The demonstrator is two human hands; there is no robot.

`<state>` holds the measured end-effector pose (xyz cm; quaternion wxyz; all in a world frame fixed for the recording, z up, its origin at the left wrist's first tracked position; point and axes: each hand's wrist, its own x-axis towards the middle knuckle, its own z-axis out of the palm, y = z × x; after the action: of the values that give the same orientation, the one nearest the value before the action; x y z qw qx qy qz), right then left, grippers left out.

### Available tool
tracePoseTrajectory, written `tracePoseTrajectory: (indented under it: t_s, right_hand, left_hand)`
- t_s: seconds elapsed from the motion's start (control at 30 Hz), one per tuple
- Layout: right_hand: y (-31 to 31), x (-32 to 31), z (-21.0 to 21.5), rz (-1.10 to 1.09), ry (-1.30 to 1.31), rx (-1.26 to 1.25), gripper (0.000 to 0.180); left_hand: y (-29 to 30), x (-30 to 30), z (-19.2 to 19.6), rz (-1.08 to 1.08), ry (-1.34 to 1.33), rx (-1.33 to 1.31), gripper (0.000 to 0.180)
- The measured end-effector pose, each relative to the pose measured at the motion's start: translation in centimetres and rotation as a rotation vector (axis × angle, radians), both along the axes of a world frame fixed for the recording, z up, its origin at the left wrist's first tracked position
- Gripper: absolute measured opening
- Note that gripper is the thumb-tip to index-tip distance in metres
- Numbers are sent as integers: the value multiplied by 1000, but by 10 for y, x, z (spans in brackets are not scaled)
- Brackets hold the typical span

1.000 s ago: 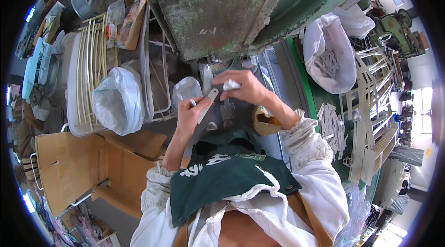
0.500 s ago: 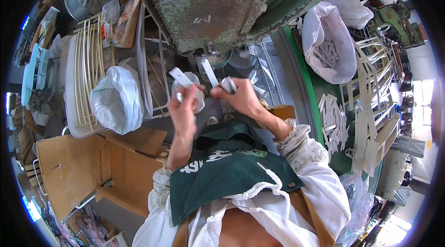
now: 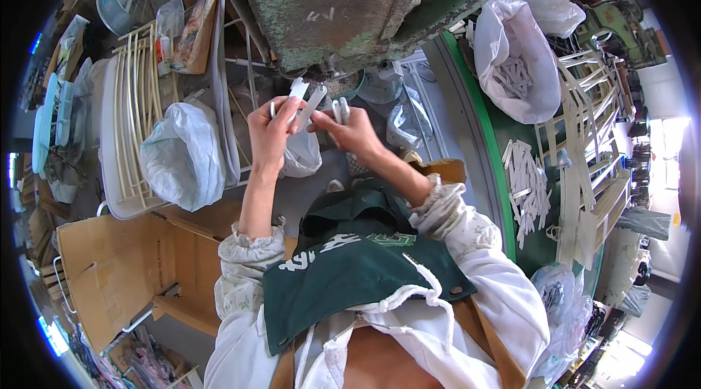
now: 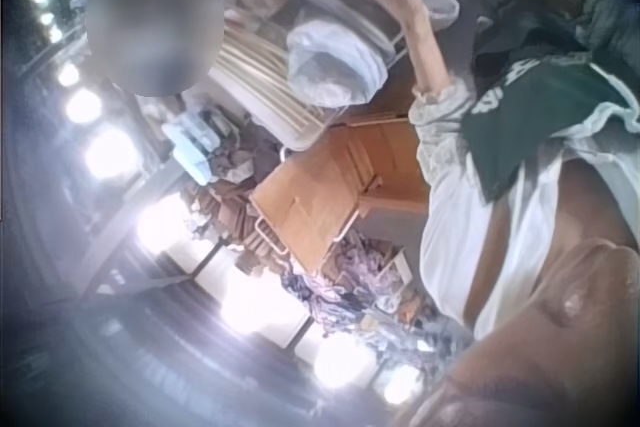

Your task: The person repeatedly picks up small white plastic pieces from a bag and a nearby surface, then inserts them into a press machine to form or join them. The person handles the parts one at a time, places them into the machine, and removes the processed pieces, continuing the cycle throughout the clip.

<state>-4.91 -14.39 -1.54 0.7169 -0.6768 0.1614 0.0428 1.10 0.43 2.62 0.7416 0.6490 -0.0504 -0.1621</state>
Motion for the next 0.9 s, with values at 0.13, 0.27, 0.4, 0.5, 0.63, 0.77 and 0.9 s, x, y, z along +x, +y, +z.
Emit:
tracePoseTrajectory:
  t_s: [0.13,0.27,0.4,0.5,0.63,0.77,0.9]
  right_hand:
    - [25,9,0,-192,55,263,23]
    - [10,-6,3,-135,-84,76,19]
    - [-15,-8,12,-12,-67,76,20]
    - [-32,-5,17,76,-20,41,21]
    - [-34,-3,24,79,-22,47,21]
    - [-34,1,31,65,5,30,21]
    - [-38,-5,30,82,21,21,21]
  left_hand:
    - [-7,4,3,-111,-38,15,22]
    - [-12,6,-2,-86,-14,45,22]
    - [-10,3,-7,-84,-13,46,22]
    - [-14,0,-11,-79,-29,46,22]
    - [-18,-5,3,-42,-2,61,21]
    - [-20,4,-15,-43,141,51,22]
    - [-11,-11,-16,7,252,-32,21]
